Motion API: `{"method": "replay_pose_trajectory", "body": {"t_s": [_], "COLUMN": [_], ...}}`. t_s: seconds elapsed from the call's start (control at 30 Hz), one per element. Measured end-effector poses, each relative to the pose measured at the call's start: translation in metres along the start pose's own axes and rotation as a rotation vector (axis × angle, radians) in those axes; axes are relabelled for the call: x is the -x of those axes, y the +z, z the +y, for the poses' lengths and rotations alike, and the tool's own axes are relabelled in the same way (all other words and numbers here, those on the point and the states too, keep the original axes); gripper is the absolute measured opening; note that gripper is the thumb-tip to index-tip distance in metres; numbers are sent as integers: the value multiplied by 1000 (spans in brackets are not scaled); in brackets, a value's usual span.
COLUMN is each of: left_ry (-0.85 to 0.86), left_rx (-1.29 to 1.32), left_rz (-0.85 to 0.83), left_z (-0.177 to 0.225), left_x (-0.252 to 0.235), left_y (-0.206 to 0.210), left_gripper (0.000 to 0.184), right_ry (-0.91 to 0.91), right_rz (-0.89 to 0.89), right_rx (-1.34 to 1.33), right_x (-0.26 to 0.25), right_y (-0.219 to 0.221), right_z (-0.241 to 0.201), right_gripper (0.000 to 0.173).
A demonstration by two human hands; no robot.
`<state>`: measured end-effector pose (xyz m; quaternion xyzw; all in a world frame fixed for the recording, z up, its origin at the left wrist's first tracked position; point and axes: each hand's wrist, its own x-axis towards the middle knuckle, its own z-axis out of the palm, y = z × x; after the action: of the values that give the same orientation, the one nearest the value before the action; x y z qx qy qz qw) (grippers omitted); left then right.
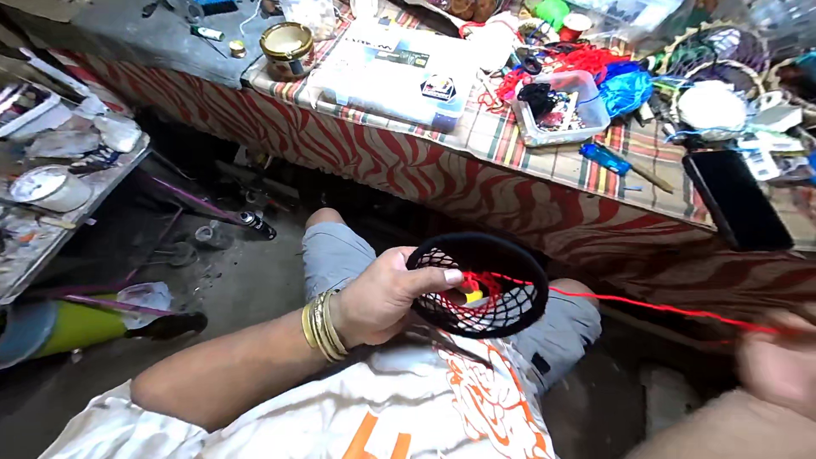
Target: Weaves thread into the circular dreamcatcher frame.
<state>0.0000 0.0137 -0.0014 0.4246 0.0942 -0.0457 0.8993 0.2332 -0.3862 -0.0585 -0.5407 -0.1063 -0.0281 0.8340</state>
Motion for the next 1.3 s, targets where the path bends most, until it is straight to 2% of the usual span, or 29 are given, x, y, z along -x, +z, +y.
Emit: {"method": "replay_pose_trajectory", "body": {"t_s": [0.1, 0.17, 0.23, 0.37, 0.53, 0.6, 0.77, 0.83, 0.9, 0.93, 1.03, 1.07, 1.13, 1.2, 1.3], "left_ry": [-50, -68, -72, -83, -119, -151, -186, -178, -157, -145, -118, -109, -102, -105, -102], "left_rx": [3, -16, -35, -32, 24, 48, 115, 118, 107, 94, 52, 49, 44, 41, 37], "left_rz": [-78, -85, -69, -53, -73, -58, 13, 61, 117, 139, 179, 189, 206, 227, 218], "left_z": [-2, -2, -1, -1, -5, -5, -7, -8, -9, -10, -12, -11, -9, -5, -5], "left_x": [-3, -4, -3, -1, -3, -4, -4, -4, -4, -4, -4, -4, -5, -6, -8], "left_y": [10, 15, 16, 14, 11, 12, 14, 15, 15, 16, 15, 16, 14, 9, 2], "left_gripper": [15, 15, 16, 15, 16, 16, 18, 18, 17, 17, 18, 18, 19, 21, 24], "right_ry": [-199, -252, -212, -145, -133, -52, 260, 263, 141, 53, -167, -211, -257, -266, -145], "right_rz": [-393, -557, -656, -757, -783, -806, -912, -930, -926, -903, -735, -664, -564, -506, -535], "right_rx": [461, 466, 379, 277, 272, 246, -130, -146, 14, 120, 337, 358, 290, 112, 9], "right_x": [51, 72, 84, 89, 91, 90, 81, 83, 90, 94, 107, 110, 110, 106, 98], "right_y": [127, 180, 204, 212, 216, 214, 195, 194, 197, 200, 210, 212, 211, 210, 205], "right_z": [17, 31, 34, 32, 26, 22, 30, 29, 27, 28, 40, 42, 39, 27, 34], "right_gripper": [14, 8, 4, 11, 13, 13, 31, 49, 64, 61, 18, 13, 15, 16, 18]}}
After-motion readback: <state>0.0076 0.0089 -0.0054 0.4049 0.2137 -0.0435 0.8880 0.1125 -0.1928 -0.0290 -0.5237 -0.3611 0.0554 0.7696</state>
